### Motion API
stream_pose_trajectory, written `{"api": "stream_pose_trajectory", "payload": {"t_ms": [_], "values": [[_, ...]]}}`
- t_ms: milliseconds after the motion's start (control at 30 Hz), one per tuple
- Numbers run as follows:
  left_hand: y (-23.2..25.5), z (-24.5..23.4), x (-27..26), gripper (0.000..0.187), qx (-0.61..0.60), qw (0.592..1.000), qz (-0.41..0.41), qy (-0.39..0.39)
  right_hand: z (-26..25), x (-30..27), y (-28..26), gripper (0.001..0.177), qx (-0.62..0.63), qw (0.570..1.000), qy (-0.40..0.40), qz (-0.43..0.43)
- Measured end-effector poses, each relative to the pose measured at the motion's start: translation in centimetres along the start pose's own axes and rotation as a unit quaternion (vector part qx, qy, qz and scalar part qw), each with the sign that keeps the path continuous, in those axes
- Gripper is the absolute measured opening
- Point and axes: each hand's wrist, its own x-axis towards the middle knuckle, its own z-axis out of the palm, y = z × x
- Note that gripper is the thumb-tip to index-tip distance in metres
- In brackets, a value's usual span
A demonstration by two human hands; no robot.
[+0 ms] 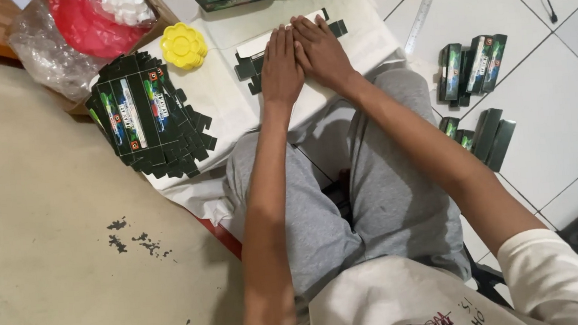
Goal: Folding flat cardboard templates into small rectangular boxes on the floor.
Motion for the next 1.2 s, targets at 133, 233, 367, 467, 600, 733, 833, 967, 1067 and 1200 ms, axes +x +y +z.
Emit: {"api": "stream_pose_trajectory", "payload": {"t_ms": [133, 233, 367, 467, 600, 733, 833, 967, 1067, 1200], "values": [[-1.3, -0.6, -0.2, 0.052, -0.027, 1.0, -0.001, 0.009, -0.4, -0.1, 0.3, 0.041, 0.021, 0.999, 0.024, 0.0], [-1.8, -1.8, -0.8, 0.064, 0.01, 1.0, -0.021, 0.008, -0.1, -0.4, 0.3, 0.041, 0.009, 1.0, 0.029, 0.001], [-3.0, -2.0, -0.8, 0.053, 0.03, 0.996, -0.063, 0.049, -0.5, 0.2, 0.3, 0.039, 0.009, 1.0, 0.03, 0.0], [-3.9, -2.3, -1.4, 0.052, 0.034, 0.994, -0.094, 0.047, -0.6, 0.0, 0.0, 0.039, 0.015, 1.0, 0.025, 0.01], [-4.7, -3.6, -1.4, 0.048, 0.044, 0.992, -0.103, 0.057, -0.6, 0.2, -0.2, 0.038, 0.015, 0.999, 0.028, 0.01], [-3.9, -3.6, -1.5, 0.054, 0.069, 0.994, -0.088, -0.001, -0.4, 0.2, -0.3, 0.036, 0.005, 0.999, 0.033, -0.004], [-2.3, -2.6, -1.8, 0.052, 0.061, 0.997, -0.036, -0.019, 0.3, -0.2, -0.1, 0.04, -0.034, 0.999, 0.023, -0.012], [-1.3, -1.5, -1.3, 0.053, 0.033, 0.998, -0.015, -0.049, 0.4, 0.2, 0.1, 0.038, -0.063, 0.996, 0.038, -0.053], [-0.8, -2.2, -1.2, 0.045, 0.01, 0.999, -0.032, -0.03, -0.5, 0.5, -0.7, 0.04, -0.003, 0.998, 0.016, -0.064], [-0.8, -2.4, -1.0, 0.037, 0.003, 1.0, -0.031, 0.003, -1.3, 0.9, -1.7, 0.043, 0.112, 0.989, -0.043, -0.085]]}}
